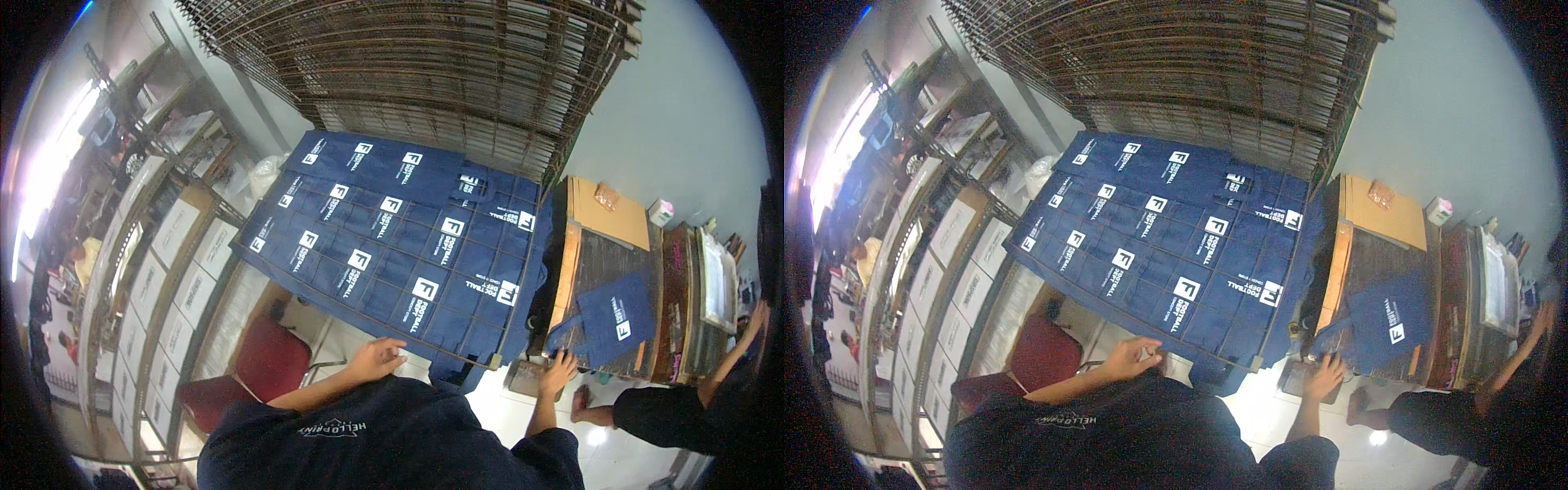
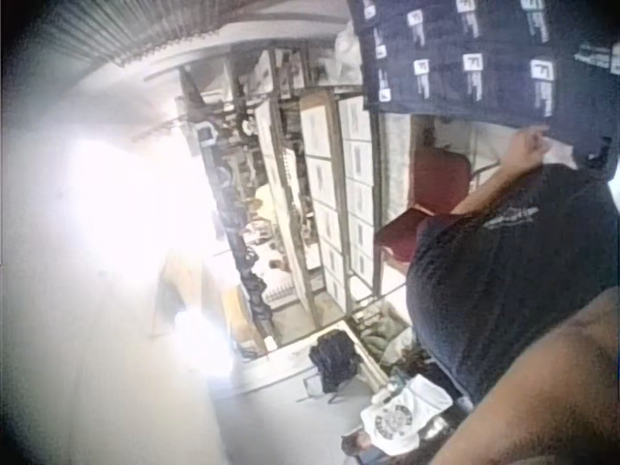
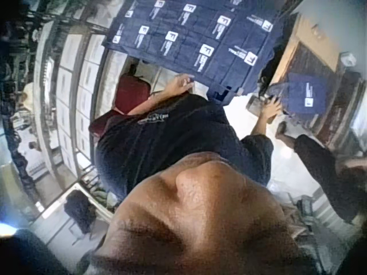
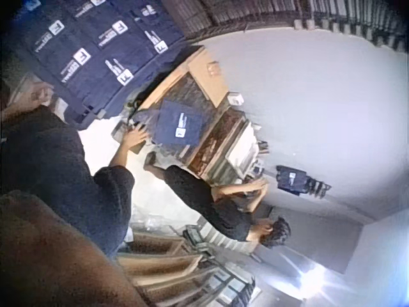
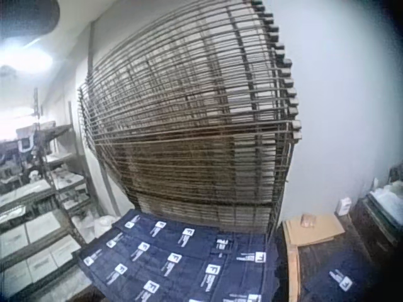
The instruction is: The person repeatedly picks up blue tote bags from a table and stacks them into a neat pile. The person aligns each bag before placing it on the stack. A coworker across the table also handles similar bags.
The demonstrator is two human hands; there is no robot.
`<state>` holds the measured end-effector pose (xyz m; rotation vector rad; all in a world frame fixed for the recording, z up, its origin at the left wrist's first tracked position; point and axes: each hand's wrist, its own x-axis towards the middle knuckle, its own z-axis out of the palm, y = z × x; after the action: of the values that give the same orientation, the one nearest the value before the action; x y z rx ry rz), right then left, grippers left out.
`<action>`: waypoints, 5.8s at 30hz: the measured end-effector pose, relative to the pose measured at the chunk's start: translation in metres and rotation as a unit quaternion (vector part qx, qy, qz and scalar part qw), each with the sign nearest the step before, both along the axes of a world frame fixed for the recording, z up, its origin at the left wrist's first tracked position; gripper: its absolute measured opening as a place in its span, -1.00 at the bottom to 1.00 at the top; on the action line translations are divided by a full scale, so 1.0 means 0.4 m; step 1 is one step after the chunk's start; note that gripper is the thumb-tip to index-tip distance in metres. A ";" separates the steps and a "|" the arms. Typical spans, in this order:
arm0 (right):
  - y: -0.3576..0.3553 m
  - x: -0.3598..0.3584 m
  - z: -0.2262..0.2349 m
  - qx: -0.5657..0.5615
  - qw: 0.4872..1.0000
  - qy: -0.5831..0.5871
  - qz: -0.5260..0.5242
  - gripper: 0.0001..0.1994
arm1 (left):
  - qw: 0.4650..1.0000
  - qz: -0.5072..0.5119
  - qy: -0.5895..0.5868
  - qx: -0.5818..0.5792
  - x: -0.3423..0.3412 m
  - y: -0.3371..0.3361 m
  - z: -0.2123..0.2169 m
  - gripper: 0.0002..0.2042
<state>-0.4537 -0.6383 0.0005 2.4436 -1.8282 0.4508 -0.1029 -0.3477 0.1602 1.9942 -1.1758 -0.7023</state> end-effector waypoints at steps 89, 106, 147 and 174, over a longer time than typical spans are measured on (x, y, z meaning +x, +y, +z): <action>0.490 1.969 0.282 0.456 0.733 -0.430 0.264 -0.51 | 0.806 0.436 0.236 -0.323 1.673 0.265 -0.008 -0.41; 0.463 1.986 0.140 0.498 0.793 -0.286 0.202 -0.46 | 0.854 0.455 0.177 -0.179 1.735 0.249 -0.287 -0.12; -0.164 1.339 0.076 0.043 0.889 -0.398 -0.223 -0.77 | 0.762 0.620 -0.184 0.035 1.413 0.829 -0.397 -0.40; -0.404 1.424 0.310 0.326 0.359 -0.871 -0.083 -0.96 | 0.662 0.721 -0.200 0.039 0.668 1.107 -0.242 -0.58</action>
<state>0.1160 -0.8000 0.1246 0.8548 -2.5734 4.0113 0.1642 0.0953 0.0634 2.3960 0.5145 0.5595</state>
